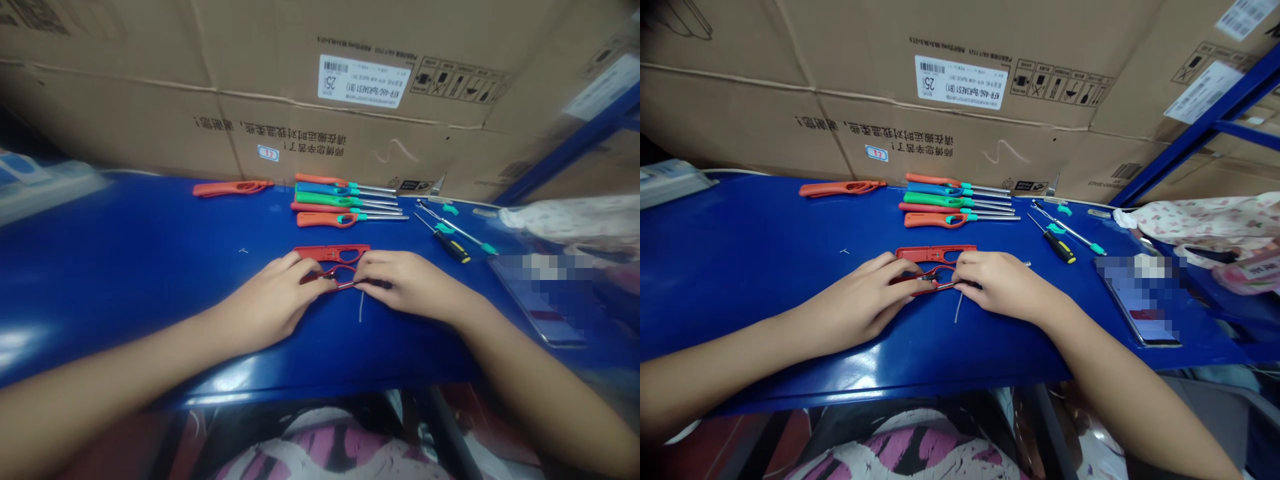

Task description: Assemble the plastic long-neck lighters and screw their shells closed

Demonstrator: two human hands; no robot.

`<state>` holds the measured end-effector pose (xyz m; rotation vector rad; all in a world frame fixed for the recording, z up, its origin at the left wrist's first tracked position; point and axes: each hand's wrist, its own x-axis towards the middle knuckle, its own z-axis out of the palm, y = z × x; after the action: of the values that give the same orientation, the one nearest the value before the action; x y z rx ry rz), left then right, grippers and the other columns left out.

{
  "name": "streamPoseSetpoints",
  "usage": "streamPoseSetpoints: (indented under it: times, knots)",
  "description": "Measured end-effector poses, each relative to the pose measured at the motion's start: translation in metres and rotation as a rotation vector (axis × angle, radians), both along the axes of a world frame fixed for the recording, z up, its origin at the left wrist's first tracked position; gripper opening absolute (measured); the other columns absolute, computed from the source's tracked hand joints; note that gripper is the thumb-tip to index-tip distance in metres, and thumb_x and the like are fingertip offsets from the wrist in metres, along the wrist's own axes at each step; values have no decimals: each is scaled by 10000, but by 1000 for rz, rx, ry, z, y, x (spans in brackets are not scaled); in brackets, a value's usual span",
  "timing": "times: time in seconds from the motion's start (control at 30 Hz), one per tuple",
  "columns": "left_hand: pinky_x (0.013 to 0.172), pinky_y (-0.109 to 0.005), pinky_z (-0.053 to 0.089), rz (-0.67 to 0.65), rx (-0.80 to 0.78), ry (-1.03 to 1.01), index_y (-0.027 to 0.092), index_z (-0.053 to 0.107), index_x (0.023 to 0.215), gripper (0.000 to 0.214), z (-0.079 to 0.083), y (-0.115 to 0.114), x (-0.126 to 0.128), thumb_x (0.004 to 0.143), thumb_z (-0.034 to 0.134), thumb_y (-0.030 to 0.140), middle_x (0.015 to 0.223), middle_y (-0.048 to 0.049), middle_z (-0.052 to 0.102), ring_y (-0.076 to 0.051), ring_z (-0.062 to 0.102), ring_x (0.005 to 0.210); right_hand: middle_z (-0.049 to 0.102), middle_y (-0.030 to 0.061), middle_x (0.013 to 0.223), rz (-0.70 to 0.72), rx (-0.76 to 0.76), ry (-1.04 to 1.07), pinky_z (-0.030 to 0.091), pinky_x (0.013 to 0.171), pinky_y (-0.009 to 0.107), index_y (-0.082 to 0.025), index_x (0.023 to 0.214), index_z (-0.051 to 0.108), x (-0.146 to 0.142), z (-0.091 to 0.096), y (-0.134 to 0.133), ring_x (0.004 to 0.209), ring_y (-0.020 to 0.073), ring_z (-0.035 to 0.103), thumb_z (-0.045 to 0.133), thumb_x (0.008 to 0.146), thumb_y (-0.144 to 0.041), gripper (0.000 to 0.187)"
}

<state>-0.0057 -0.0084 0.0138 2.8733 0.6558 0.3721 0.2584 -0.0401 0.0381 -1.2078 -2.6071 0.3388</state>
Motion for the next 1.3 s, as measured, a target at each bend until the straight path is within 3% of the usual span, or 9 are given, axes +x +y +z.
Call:
streamPoseSetpoints:
  times: [0.5,0.8,1.07,1.3]
  knots:
    - [927,-415,508,5,3,23,310,538,1431,519,2,-1,-1,963,469,95,1223,-104,566,-264,498,1081,731,65,1035,-16,56,-71,509,759,274,-189,1004,754,-1,-1,-2,874,178,701,598,964,-228,166]
    - [914,-420,506,49,-21,-1,232,590,1322,330,4,0,1,1021,456,209,1224,-93,643,-260,556,1080,736,54,1011,-32,41,-89,495,741,275,-192,961,763,-1,3,-4,849,170,692,587,971,-244,184]
    - [954,-439,517,68,0,-16,205,592,1313,323,3,2,1,1003,502,209,1297,-80,672,-267,587,1154,733,55,1015,1,14,-79,509,777,269,-198,1012,775,2,6,-4,860,165,695,583,975,-253,204]
    - [948,-439,531,61,-22,-50,200,627,1277,302,3,3,2,997,514,211,1229,-78,709,-259,612,1089,744,49,1005,8,41,-94,491,738,267,-207,989,780,2,7,-5,837,161,700,580,976,-260,207]
